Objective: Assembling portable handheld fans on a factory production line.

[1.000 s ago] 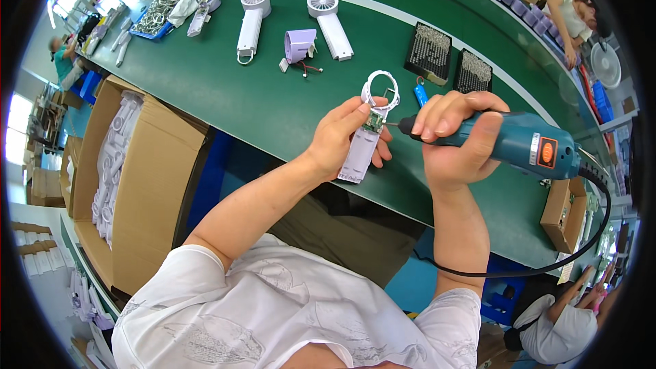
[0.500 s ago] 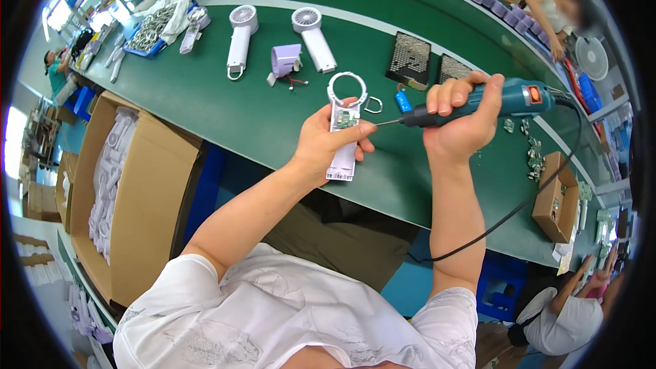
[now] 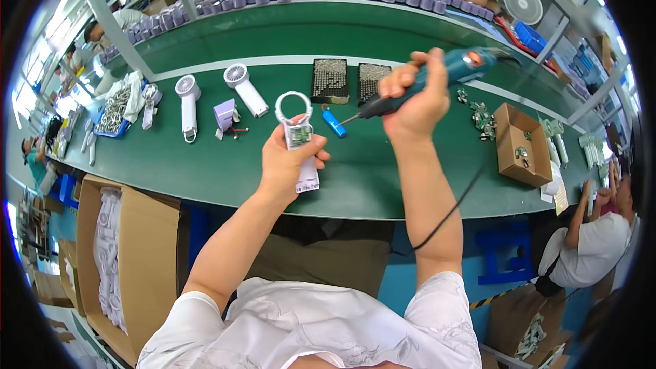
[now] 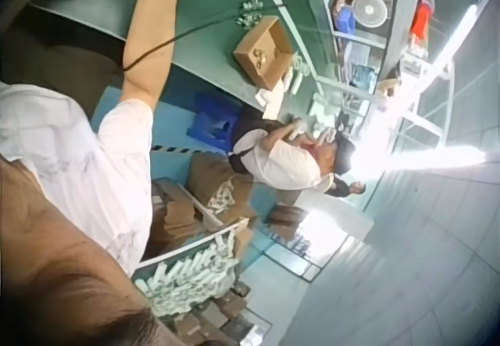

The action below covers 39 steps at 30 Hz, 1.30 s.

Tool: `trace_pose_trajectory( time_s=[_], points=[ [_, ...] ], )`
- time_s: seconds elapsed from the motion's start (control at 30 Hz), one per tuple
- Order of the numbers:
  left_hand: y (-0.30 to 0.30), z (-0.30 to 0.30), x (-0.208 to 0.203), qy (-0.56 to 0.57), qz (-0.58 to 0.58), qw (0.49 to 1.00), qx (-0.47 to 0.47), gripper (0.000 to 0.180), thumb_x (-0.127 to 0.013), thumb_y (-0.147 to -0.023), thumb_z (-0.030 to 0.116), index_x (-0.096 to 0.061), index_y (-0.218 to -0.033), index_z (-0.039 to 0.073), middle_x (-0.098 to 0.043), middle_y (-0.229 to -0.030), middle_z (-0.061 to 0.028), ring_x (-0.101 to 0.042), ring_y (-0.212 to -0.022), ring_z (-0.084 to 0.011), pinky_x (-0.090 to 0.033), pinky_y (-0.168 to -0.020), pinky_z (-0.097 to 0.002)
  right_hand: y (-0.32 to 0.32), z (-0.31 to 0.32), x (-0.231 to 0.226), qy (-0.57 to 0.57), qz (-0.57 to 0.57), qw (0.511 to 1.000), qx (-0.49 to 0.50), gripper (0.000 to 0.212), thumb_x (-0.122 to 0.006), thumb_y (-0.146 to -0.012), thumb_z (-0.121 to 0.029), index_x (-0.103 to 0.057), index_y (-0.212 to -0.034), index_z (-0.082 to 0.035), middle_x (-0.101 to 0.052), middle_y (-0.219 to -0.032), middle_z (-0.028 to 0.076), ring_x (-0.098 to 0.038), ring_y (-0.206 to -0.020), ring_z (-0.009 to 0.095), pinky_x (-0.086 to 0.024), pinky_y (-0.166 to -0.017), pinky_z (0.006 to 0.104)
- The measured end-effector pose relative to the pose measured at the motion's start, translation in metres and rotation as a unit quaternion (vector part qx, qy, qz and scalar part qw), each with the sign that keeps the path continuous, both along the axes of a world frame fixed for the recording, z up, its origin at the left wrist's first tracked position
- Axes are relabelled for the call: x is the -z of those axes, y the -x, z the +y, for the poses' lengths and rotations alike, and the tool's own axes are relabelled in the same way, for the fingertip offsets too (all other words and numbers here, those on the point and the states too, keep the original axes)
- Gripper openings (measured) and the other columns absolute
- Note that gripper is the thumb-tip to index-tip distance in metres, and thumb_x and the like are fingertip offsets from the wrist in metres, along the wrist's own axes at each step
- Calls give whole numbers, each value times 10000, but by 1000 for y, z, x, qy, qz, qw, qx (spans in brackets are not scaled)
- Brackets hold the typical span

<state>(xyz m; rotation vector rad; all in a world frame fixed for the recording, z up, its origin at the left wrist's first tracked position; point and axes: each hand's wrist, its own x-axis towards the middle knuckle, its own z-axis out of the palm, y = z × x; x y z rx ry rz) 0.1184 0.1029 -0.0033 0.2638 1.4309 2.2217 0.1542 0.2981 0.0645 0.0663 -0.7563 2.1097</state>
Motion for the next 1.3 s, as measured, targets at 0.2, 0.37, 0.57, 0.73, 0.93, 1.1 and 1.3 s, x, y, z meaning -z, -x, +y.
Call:
trace_pose_trajectory(
  time_s=[0.2, 0.37, 0.57, 0.73, 0.93, 1.1, 1.3],
  points=[
    [-7, 74, -6, 143, 132, 968, 157, 486, -695, -843, -48, -483, -1277, 4, -660, -843, -98, -678, -619, -171, -535, -490, -291, -83, 77, -8, -125, 16, 962, 242, 374, -520, -992, -345, -609, -955, 16, -579, -647, 96, -582, -538, 235, -547, -580, 415],
    [-2, 133, 8, 210, 184, 939, 199, 509, -729, -795, -62, -490, -1241, -5, -666, -842, -97, -693, -619, -173, -551, -484, -308, -148, 131, 18, -419, -105, 774, 462, 469, -489, -1002, -383, -630, -1059, 61, -676, -883, 137, -656, -779, 225, -545, -778, 344],
    [0, 129, 6, 168, 136, 950, 225, 593, -737, -778, -97, -462, -1297, -22, -654, -946, -134, -690, -674, -202, -550, -523, -280, -179, 142, 55, -610, -190, 700, 318, 412, -787, -872, -276, -652, -1129, 17, -716, -981, 96, -688, -854, 184, -556, -783, 309],
    [-9, 78, -3, 44, 17, 965, 257, 605, -704, -851, 39, -436, -1386, -47, -669, -961, -157, -686, -696, -192, -554, -603, -287, -188, 132, 62, -817, -260, 433, 277, 407, -784, -739, -64, -653, -1125, -43, -681, -1167, 135, -691, -966, 313, -581, -819, 372],
    [-12, 19, 7, -92, -105, 954, 266, 580, -353, -1042, 399, -434, -1429, -26, -655, -990, -215, -692, -771, -290, -580, -652, -371, -185, 149, 65, -859, -310, 363, 182, 375, -613, -808, -8, -642, -1177, -64, -577, -1364, 141, -624, -1153, 321, -543, -944, 387],
    [-14, -15, 9, -126, -122, 955, 241, 535, -324, -1057, 329, -414, -1444, -29, -649, -1007, -227, -689, -782, -300, -583, -658, -374, -171, 160, 61, -896, -315, 275, 152, 390, -588, -814, 3, -641, -1193, -70, -527, -1420, 133, -616, -1169, 306, -558, -919, 383],
    [-9, -44, 16, -151, -117, 963, 187, 515, -341, -1058, 310, -418, -1444, -23, -645, -1016, -231, -689, -842, -314, -591, -701, -391, -156, 172, 57, -920, -296, 221, 134, 463, -577, -812, 15, -600, -1272, -29, -522, -1411, 173, -649, -1087, 326, -562, -894, 391]
  ],
)
